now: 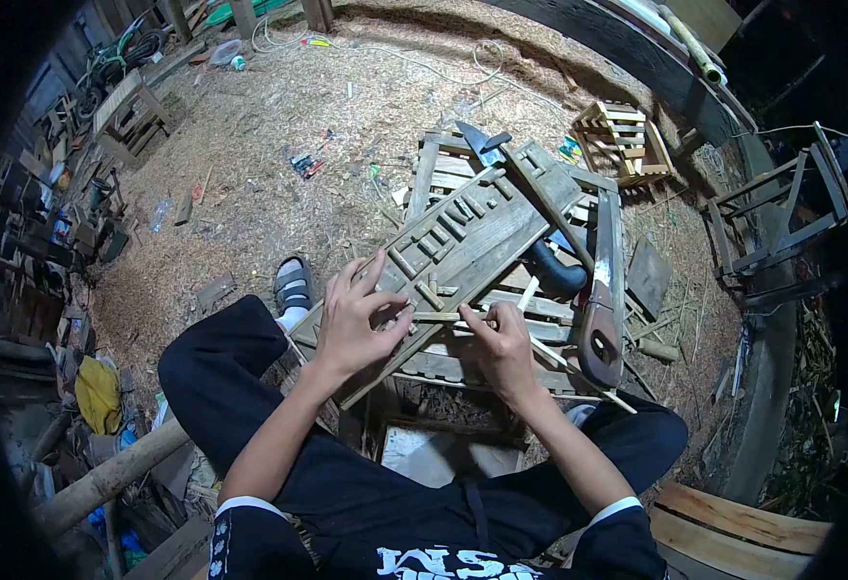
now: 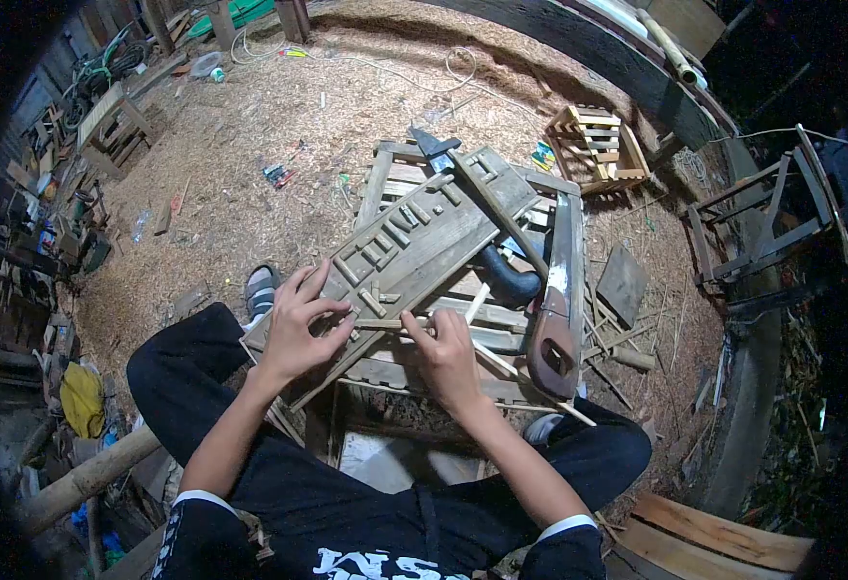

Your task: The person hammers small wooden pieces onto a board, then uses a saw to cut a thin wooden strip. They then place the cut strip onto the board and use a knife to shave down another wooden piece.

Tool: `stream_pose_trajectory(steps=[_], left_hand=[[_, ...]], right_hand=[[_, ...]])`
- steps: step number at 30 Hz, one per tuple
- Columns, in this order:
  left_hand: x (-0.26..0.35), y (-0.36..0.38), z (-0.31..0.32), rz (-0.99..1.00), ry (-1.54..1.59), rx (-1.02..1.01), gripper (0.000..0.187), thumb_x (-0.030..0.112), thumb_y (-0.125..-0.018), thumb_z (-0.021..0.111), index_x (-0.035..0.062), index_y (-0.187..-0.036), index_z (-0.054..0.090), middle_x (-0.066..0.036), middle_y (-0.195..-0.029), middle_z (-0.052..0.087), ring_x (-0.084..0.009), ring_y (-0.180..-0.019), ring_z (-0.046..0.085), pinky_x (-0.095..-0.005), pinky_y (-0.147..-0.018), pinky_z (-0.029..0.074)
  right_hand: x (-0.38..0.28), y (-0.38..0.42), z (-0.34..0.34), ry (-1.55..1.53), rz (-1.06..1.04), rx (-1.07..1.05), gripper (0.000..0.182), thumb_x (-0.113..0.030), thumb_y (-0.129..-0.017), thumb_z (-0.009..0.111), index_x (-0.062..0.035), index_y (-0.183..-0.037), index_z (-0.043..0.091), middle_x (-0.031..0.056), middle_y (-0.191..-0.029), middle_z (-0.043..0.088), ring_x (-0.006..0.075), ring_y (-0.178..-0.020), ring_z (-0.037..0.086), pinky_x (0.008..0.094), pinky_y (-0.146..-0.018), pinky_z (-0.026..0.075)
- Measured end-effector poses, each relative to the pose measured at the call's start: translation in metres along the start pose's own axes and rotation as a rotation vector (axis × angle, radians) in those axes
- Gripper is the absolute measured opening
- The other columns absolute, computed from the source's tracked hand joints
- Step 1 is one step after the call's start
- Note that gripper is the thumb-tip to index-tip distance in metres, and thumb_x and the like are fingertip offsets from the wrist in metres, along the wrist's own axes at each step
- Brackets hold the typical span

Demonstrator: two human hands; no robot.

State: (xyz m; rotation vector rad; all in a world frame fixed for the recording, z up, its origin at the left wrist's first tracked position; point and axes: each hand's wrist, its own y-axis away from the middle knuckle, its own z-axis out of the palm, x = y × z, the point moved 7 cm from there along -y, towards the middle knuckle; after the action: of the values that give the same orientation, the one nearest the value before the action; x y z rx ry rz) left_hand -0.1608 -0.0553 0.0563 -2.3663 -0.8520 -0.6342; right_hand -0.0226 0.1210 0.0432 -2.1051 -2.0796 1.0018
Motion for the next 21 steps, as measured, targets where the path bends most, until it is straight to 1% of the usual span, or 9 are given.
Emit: stream_pose_trajectory(steps=[1,3,6,7,9,10,12,19,21], left_hand=[[-0.001,0.0,0.001,0.001,-0.007,-0.002,0.021,0.026,-0.081,0.082,0.013,-0.097,0.084,-0.019,-0.156,0.055,-0.0423,-0.141,0.048,-0.0507,-0.117,0.035],[-0.003,0.0,0.002,0.001,-0.013,-0.003,0.022,0.028,-0.081,0.081,0.0146,-0.098,0.084,-0.018,-0.157,0.054,-0.0415,-0.141,0.048,-0.0495,-0.116,0.035],[-0.01,-0.002,0.001,-0.007,0.017,-0.017,0.02,0.026,-0.082,0.08,0.014,-0.098,0.084,-0.019,-0.154,0.057,-0.0411,-0.142,0.048,-0.0504,-0.117,0.035],[-0.015,-0.003,0.0,-0.037,0.08,-0.03,0.02,0.024,-0.083,0.08,0.0138,-0.099,0.084,-0.02,-0.152,0.058,-0.041,-0.142,0.048,-0.0509,-0.118,0.035],[-0.018,-0.005,-0.001,-0.051,0.134,-0.031,0.018,0.021,-0.084,0.078,0.0135,-0.1,0.083,-0.02,-0.148,0.062,-0.0412,-0.143,0.049,-0.0516,-0.12,0.035],[-0.018,-0.005,-0.001,-0.05,0.133,-0.03,0.018,0.021,-0.084,0.078,0.0135,-0.1,0.083,-0.02,-0.148,0.062,-0.0412,-0.143,0.049,-0.0516,-0.12,0.035],[-0.015,-0.004,-0.001,-0.037,0.053,-0.053,0.02,0.022,-0.084,0.082,0.0125,-0.101,0.084,-0.02,-0.152,0.058,-0.0397,-0.143,0.05,-0.047,-0.12,0.036],[-0.007,-0.001,0.001,-0.036,-0.015,-0.056,0.027,0.031,-0.081,0.085,0.0111,-0.1,0.081,-0.018,-0.157,0.053,-0.0395,-0.146,0.046,-0.0501,-0.119,0.035],[-0.006,-0.001,0.001,-0.033,-0.024,-0.049,0.027,0.032,-0.081,0.085,0.0113,-0.099,0.08,-0.017,-0.158,0.053,-0.0393,-0.147,0.045,-0.0504,-0.119,0.034]], right_hand=[[0.001,0.0,0.001,0.0,-0.001,-0.001,0.066,0.003,-0.068,0.072,-0.013,-0.132,0.068,0.0127,-0.09,0.05,0.0316,-0.085,0.054,0.0443,-0.075,0.047],[0.003,0.001,0.002,0.053,-0.025,0.015,0.072,-0.007,-0.062,0.086,-0.0178,-0.132,0.07,0.0094,-0.086,0.047,0.0294,-0.081,0.053,0.0424,-0.07,0.045],[0.002,-0.001,0.001,0.044,-0.035,0.029,0.071,-0.008,-0.063,0.087,-0.0181,-0.132,0.07,0.0093,-0.086,0.048,0.0291,-0.08,0.053,0.0423,-0.069,0.045],[0.0,-0.002,-0.001,0.044,-0.038,0.03,0.071,-0.008,-0.063,0.087,-0.0181,-0.132,0.07,0.0093,-0.086,0.048,0.0291,-0.08,0.053,0.0423,-0.069,0.045],[-0.004,-0.003,-0.002,-0.001,-0.015,-0.02,0.064,-0.004,-0.071,0.078,-0.0133,-0.134,0.066,0.0114,-0.088,0.05,0.0307,-0.082,0.054,0.0449,-0.074,0.046],[-0.004,-0.003,-0.002,0.0,-0.016,-0.019,0.064,-0.004,-0.071,0.078,-0.0133,-0.134,0.066,0.0114,-0.088,0.05,0.0307,-0.082,0.054,0.0449,-0.074,0.046],[-0.003,-0.002,-0.001,0.016,-0.018,-0.021,0.062,-0.008,-0.072,0.08,-0.0127,-0.133,0.067,0.0112,-0.088,0.05,0.0303,-0.082,0.054,0.0447,-0.073,0.045],[-0.006,-0.003,-0.003,0.034,-0.024,-0.011,0.058,-0.006,-0.072,0.079,-0.0113,-0.129,0.069,0.0116,-0.088,0.05,0.0301,-0.083,0.054,0.0441,-0.074,0.046],[-0.008,-0.005,-0.004,0.04,-0.027,-0.009,0.051,-0.006,-0.077,0.078,-0.0109,-0.127,0.069,0.0118,-0.087,0.05,0.0301,-0.082,0.055,0.0437,-0.072,0.046]])
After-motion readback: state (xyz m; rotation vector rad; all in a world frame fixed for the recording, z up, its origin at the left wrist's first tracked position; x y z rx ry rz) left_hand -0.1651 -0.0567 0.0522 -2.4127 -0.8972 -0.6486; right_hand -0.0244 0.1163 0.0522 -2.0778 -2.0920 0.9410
